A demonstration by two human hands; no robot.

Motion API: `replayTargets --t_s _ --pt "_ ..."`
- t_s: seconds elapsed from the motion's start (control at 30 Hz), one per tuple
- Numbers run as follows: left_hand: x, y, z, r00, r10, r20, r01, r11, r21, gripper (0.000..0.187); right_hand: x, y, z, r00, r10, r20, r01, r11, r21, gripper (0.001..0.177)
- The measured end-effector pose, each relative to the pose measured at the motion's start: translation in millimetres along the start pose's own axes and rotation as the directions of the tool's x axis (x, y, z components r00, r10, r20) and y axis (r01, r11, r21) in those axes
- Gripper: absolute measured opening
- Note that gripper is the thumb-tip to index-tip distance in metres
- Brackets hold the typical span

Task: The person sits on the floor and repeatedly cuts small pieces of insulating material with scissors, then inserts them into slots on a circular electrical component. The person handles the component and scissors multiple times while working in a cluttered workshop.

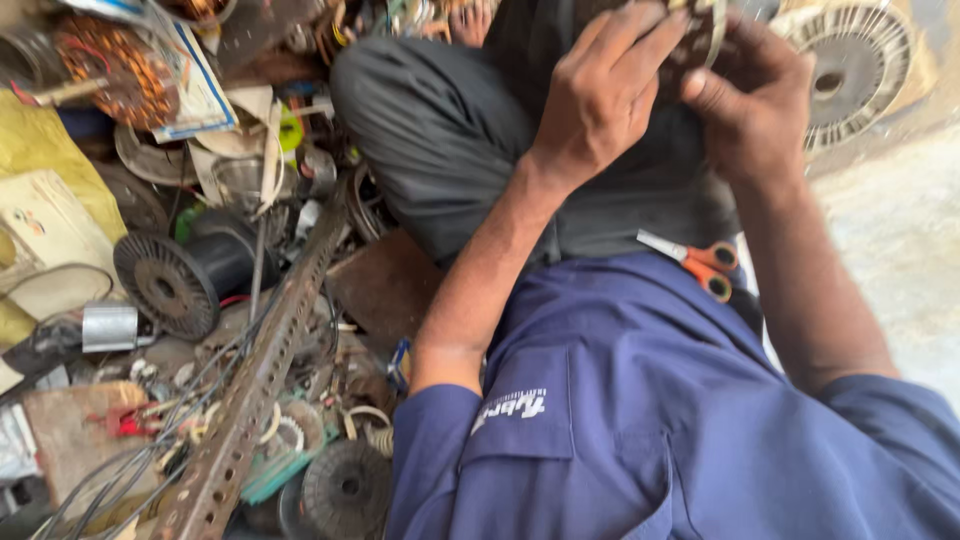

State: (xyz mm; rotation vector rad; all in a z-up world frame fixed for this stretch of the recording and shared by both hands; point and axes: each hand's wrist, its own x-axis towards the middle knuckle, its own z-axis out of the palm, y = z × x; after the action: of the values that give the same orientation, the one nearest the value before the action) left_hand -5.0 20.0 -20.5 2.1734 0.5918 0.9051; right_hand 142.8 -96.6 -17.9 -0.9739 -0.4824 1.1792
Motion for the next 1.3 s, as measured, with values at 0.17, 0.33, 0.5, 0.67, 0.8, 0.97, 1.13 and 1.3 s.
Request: replayTargets --t_s 0.17,0.33,0.5,0.67,0.8,0.97,1.13,1.3 --pt "-4.8 -2.3 5.1 0.999 -0.008 -0.041 0.006 0.999 -0.043 0.048 2.8 -8.1 4.8 0.999 0.034 0.004 -0.034 0.998 0.044 0.049" --pt "-5.6 -7.4 9.2 0.992 -0.074 -0.103 0.06 0.989 -0.133 0.046 3.3 -5.9 13.6 0.994 -0.09 0.055 0.089 0.996 0.021 0.04" --pt "-7.5 -7.6 9.9 0.995 -0.05 -0.09 0.037 0.988 -0.149 0.047 1.2 -5.2 10.2 0.999 -0.035 -0.006 0.035 0.999 0.031 0.036" --pt "-3.8 -4.0 12.5 0.996 -0.021 -0.092 0.01 0.993 -0.121 0.049 -0.3 -1.6 1.7 0.999 0.013 -0.045 -0.01 0.998 0.063 0.027" --pt "-5.1 -6.5 14.5 0.997 0.025 -0.074 -0.033 0.992 -0.121 0.049 -2.7 0.7 -2.6 0.999 0.011 -0.033 -0.009 0.997 0.079 0.02" --pt "-0.9 -9.1 12.9 0.997 0.028 -0.066 -0.034 0.995 -0.099 0.048 -0.3 -3.7 3.9 0.999 0.006 -0.031 -0.005 0.999 0.038 0.025" --pt "1.1 -4.2 6.6 0.99 -0.011 -0.139 -0.014 0.983 -0.183 0.043 1.6 -3.3 7.4 0.999 -0.038 -0.017 0.039 0.999 0.024 0.035" --pt "9.4 0.0 7.9 0.979 -0.007 -0.203 -0.032 0.982 -0.187 0.025 1.1 -5.3 5.3 1.0 -0.013 0.028 0.011 0.998 0.058 0.042"
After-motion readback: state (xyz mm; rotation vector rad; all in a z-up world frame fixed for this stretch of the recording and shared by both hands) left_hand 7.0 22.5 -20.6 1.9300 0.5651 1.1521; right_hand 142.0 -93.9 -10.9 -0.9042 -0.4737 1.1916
